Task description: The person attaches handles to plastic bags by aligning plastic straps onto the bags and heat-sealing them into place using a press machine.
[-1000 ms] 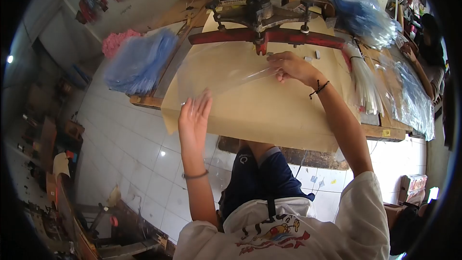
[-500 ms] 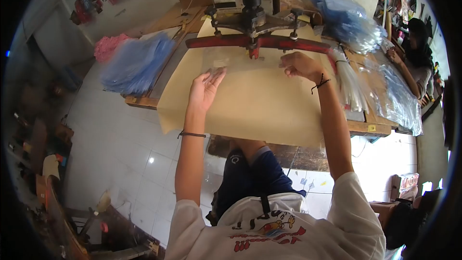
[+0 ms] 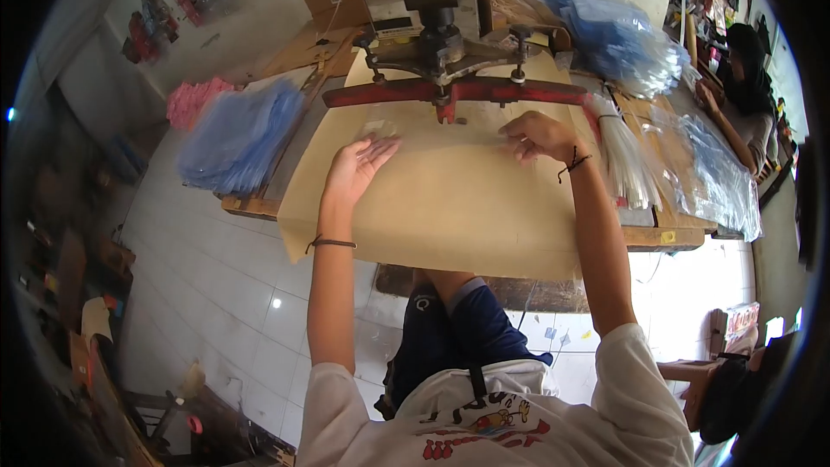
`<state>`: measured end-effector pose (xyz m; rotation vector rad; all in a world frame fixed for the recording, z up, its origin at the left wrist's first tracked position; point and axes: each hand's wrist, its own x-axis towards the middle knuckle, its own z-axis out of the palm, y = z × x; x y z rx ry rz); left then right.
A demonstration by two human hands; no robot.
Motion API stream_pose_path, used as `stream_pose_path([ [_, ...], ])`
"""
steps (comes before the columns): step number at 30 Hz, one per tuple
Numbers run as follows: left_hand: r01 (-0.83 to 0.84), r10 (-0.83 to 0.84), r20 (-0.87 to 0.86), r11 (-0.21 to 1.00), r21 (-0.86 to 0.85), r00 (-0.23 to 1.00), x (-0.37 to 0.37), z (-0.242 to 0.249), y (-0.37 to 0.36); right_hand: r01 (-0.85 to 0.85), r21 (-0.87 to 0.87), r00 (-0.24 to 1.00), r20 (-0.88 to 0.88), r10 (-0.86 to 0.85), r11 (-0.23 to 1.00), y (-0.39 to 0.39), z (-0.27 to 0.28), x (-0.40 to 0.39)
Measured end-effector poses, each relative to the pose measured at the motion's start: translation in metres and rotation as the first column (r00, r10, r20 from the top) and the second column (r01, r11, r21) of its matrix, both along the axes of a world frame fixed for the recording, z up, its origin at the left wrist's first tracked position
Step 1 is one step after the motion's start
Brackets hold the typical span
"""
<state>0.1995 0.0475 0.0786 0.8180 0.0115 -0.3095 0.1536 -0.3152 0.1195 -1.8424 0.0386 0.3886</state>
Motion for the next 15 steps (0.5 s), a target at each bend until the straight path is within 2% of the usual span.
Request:
stream_pose_path([
  [4, 0.008, -0.009, -0.023, 0.999, -0.035, 1.000, 0.001, -0.013, -0.005, 0.028, 0.049, 0.999, -0.025, -0.027, 0.998, -0.009, -0.008, 0.007],
  [8, 0.016, -0.016, -0.014, 0.998, 0.061, 1.000, 0.011, -0.007, -0.020, 0.111, 0.050, 0.994, -0.025, -0.110, 0.993, -0.023, -0.010, 0.012],
  [11, 0.013, -0.027, 0.076, 0.984, 0.178, 0.997, 0.027, -0.010, -0.027, 0.245, 0.126, 0.963, 0.085, -0.256, 0.961, -0.019, -0.004, 0.004],
  [15, -0.007, -0.033, 0.157, 0.970, 0.244, 0.987, 0.041, -0.011, -0.040, 0.294, 0.142, 0.926, 0.203, -0.318, 0.945, -0.027, -0.031, 0.020],
])
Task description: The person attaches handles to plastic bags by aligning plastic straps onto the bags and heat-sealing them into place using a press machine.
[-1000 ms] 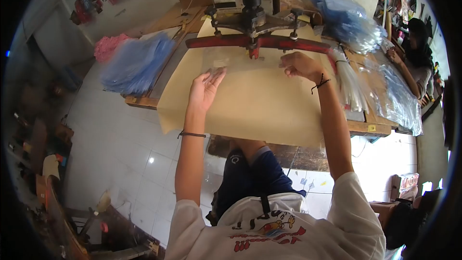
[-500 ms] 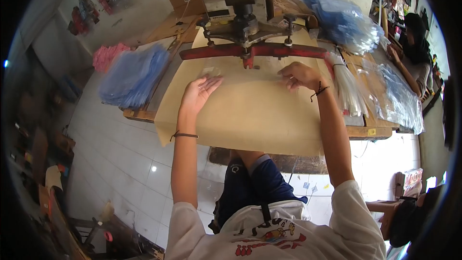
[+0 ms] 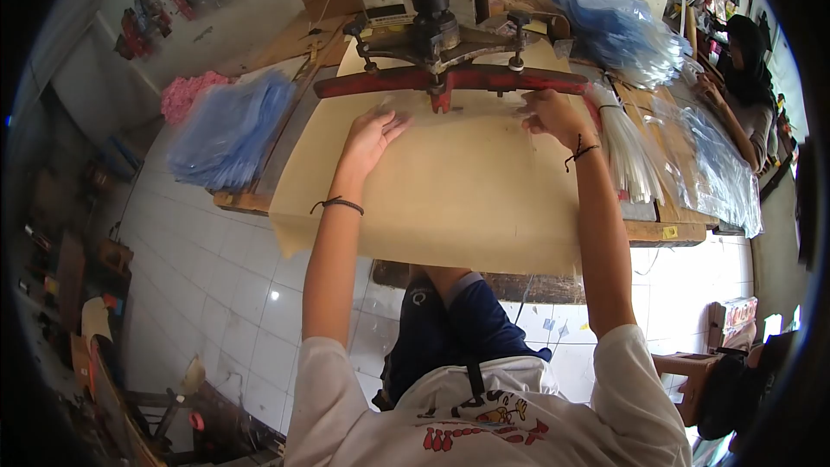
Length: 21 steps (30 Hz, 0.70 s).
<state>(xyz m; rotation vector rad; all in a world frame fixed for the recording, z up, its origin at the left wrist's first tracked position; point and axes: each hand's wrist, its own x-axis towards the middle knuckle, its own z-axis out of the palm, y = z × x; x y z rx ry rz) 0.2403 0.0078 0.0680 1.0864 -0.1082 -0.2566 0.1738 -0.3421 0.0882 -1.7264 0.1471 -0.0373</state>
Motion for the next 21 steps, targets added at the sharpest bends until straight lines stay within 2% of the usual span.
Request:
stream_pose_path([
  [5, -0.002, 0.002, 0.025, 1.000, 0.015, 1.000, 0.028, -0.004, -0.009, -0.081, -0.005, 0.996, 0.030, 0.081, 0.997, -0.010, -0.012, 0.015],
  [7, -0.008, 0.007, 0.022, 1.000, 0.026, 1.000, 0.025, 0.000, -0.011, -0.055, 0.078, 0.999, 0.003, 0.054, 0.995, -0.004, -0.005, 0.007],
  [8, -0.004, 0.004, 0.008, 1.000, -0.017, 1.000, 0.024, 0.001, -0.010, -0.040, 0.120, 0.999, -0.014, 0.042, 0.992, -0.003, -0.001, 0.003],
  [11, -0.008, 0.001, -0.052, 0.990, -0.138, 0.999, 0.024, 0.000, -0.005, -0.075, 0.100, 0.996, -0.031, 0.079, 0.992, 0.004, 0.015, -0.013],
  [13, -0.052, 0.028, -0.108, 0.973, -0.224, 0.994, 0.018, 0.004, -0.007, -0.127, 0.172, 0.990, -0.040, 0.135, 0.977, -0.003, 0.013, -0.010],
  [16, -0.038, 0.014, -0.098, 0.967, -0.253, 0.995, 0.022, -0.003, -0.007, -0.103, 0.239, 0.992, -0.041, 0.116, 0.965, -0.003, 0.010, -0.009],
  [18, -0.067, 0.042, -0.114, 0.970, -0.232, 0.993, 0.027, -0.007, -0.010, -0.100, 0.233, 0.993, -0.038, 0.112, 0.967, -0.004, 0.008, -0.006],
  [21, -0.027, 0.004, -0.096, 0.971, -0.239, 0.995, 0.027, -0.006, -0.012, -0.134, 0.244, 0.989, -0.021, 0.144, 0.960, -0.008, 0.001, 0.003],
])
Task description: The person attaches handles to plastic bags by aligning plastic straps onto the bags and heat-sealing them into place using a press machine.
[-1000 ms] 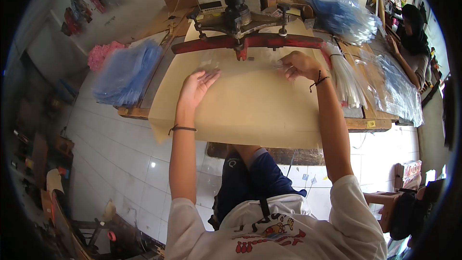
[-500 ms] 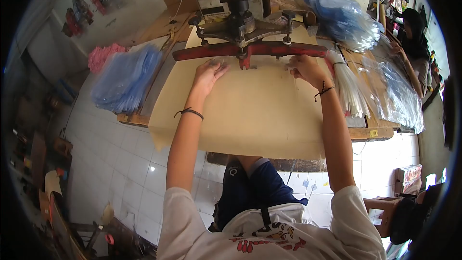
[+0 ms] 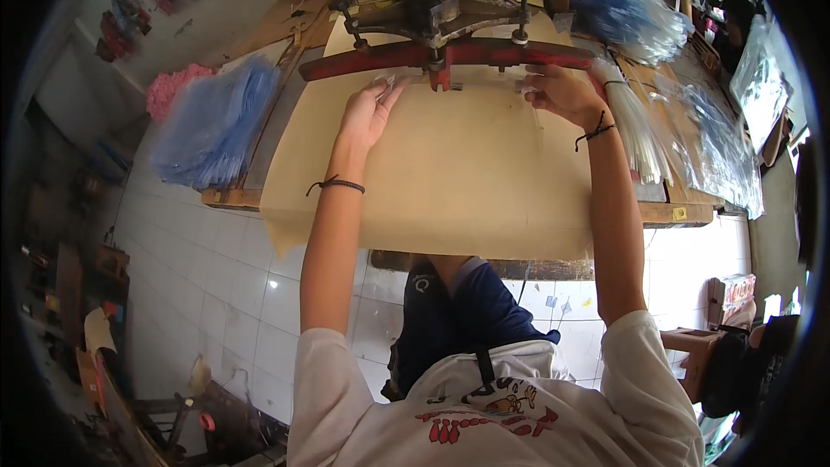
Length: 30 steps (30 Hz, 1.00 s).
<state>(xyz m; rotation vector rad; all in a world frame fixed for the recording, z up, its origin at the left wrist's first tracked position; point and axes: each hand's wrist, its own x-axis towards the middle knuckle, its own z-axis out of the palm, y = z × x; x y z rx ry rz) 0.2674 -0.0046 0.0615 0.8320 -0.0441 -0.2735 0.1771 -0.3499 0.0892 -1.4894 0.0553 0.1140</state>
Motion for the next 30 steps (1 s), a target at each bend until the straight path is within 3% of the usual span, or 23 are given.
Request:
stream_pose_path([
  [3, 0.014, -0.015, -0.030, 0.999, -0.035, 0.999, 0.000, 0.002, -0.001, -0.011, 0.029, 1.000, 0.026, 0.010, 1.000, -0.003, -0.004, 0.001],
  [5, -0.008, 0.000, 0.080, 0.995, 0.097, 0.997, -0.002, 0.002, -0.004, 0.020, 0.065, 0.999, 0.043, -0.023, 0.998, 0.005, 0.000, -0.003],
  [6, -0.027, 0.004, 0.138, 0.986, 0.162, 0.990, -0.003, 0.002, -0.006, 0.019, 0.004, 0.997, 0.069, -0.019, 1.000, 0.003, -0.003, 0.001],
  [8, -0.041, -0.008, 0.181, 0.963, 0.266, 0.984, -0.002, -0.001, -0.008, 0.021, -0.119, 0.993, 0.116, -0.007, 0.993, -0.006, -0.013, 0.010],
  [12, -0.081, 0.003, 0.199, 0.919, 0.385, 0.980, -0.005, 0.003, -0.007, 0.014, -0.112, 0.996, 0.090, -0.004, 0.994, -0.002, -0.004, 0.003],
  [21, 0.027, -0.027, -0.012, 1.000, -0.014, 1.000, -0.002, 0.005, -0.005, 0.141, 0.077, 0.990, 0.005, -0.142, 0.987, 0.018, 0.014, -0.013],
  [30, 0.073, -0.075, -0.023, 0.992, -0.100, 0.997, -0.006, 0.009, -0.008, 0.000, 0.288, 0.997, 0.075, -0.023, 0.958, 0.003, -0.019, 0.018],
])
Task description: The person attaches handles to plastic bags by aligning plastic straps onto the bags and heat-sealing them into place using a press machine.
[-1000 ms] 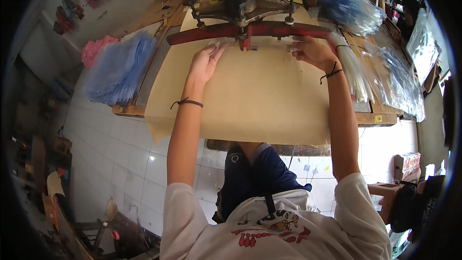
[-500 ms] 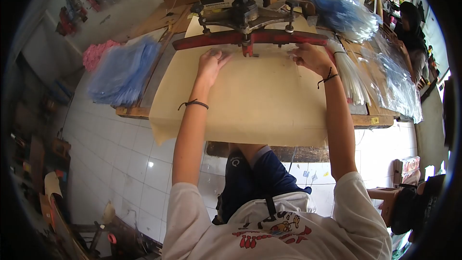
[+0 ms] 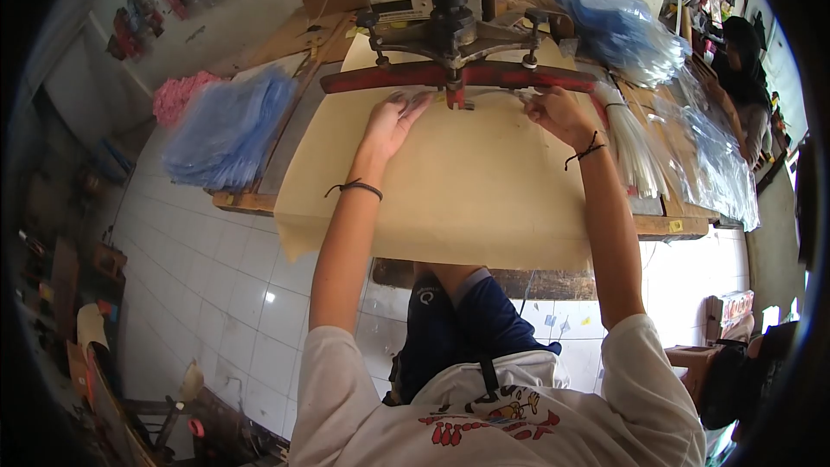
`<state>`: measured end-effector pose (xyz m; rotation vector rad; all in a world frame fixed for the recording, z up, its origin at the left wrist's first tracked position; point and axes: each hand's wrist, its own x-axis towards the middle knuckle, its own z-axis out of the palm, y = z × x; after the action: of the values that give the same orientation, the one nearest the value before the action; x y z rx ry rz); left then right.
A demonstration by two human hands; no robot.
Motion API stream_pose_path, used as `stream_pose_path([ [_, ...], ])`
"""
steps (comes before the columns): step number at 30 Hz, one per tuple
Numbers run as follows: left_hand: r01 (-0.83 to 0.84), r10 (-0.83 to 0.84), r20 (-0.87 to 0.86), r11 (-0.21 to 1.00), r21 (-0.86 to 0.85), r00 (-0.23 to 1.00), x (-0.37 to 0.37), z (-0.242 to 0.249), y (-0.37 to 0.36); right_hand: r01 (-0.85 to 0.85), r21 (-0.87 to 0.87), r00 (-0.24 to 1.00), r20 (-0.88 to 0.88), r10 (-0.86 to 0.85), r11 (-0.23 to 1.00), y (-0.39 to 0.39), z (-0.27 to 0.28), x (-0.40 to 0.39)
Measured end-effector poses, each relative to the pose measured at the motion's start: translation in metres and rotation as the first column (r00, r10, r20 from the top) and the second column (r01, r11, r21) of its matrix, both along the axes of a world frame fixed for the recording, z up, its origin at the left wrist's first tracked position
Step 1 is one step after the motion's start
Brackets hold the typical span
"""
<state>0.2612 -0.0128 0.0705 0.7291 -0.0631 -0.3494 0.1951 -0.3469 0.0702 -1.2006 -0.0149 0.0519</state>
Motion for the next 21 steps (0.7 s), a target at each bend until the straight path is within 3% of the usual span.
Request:
stream_pose_path([
  [2, -0.006, 0.006, -0.002, 1.000, 0.001, 1.000, -0.002, 0.002, -0.001, -0.018, 0.104, 1.000, 0.000, 0.018, 0.994, -0.004, -0.003, 0.003],
  [5, -0.012, 0.011, -0.031, 0.999, -0.035, 0.999, 0.000, 0.002, 0.001, 0.109, 0.270, 0.992, -0.085, -0.089, 0.957, 0.017, 0.017, -0.011],
  [9, 0.033, -0.037, -0.077, 0.998, -0.050, 0.996, 0.009, -0.003, 0.007, 0.154, 0.258, 0.988, -0.067, -0.141, 0.954, 0.036, 0.021, -0.020],
  [11, 0.017, -0.018, 0.005, 0.998, 0.065, 1.000, 0.007, -0.005, 0.005, 0.220, 0.264, 0.975, -0.025, -0.222, 0.939, 0.050, 0.017, -0.016],
  [15, -0.010, -0.014, 0.129, 0.984, 0.177, 0.992, 0.005, -0.008, 0.004, 0.193, 0.253, 0.979, 0.014, -0.203, 0.948, 0.050, 0.006, -0.006],
  [18, -0.096, 0.043, 0.175, 0.947, 0.306, 0.984, 0.003, -0.008, -0.002, 0.199, 0.250, 0.973, 0.063, -0.221, 0.948, 0.048, 0.001, -0.003],
  [21, -0.096, 0.055, 0.143, 0.948, 0.302, 0.988, 0.003, -0.007, -0.004, 0.241, 0.243, 0.960, 0.084, -0.268, 0.940, 0.056, 0.007, -0.011],
])
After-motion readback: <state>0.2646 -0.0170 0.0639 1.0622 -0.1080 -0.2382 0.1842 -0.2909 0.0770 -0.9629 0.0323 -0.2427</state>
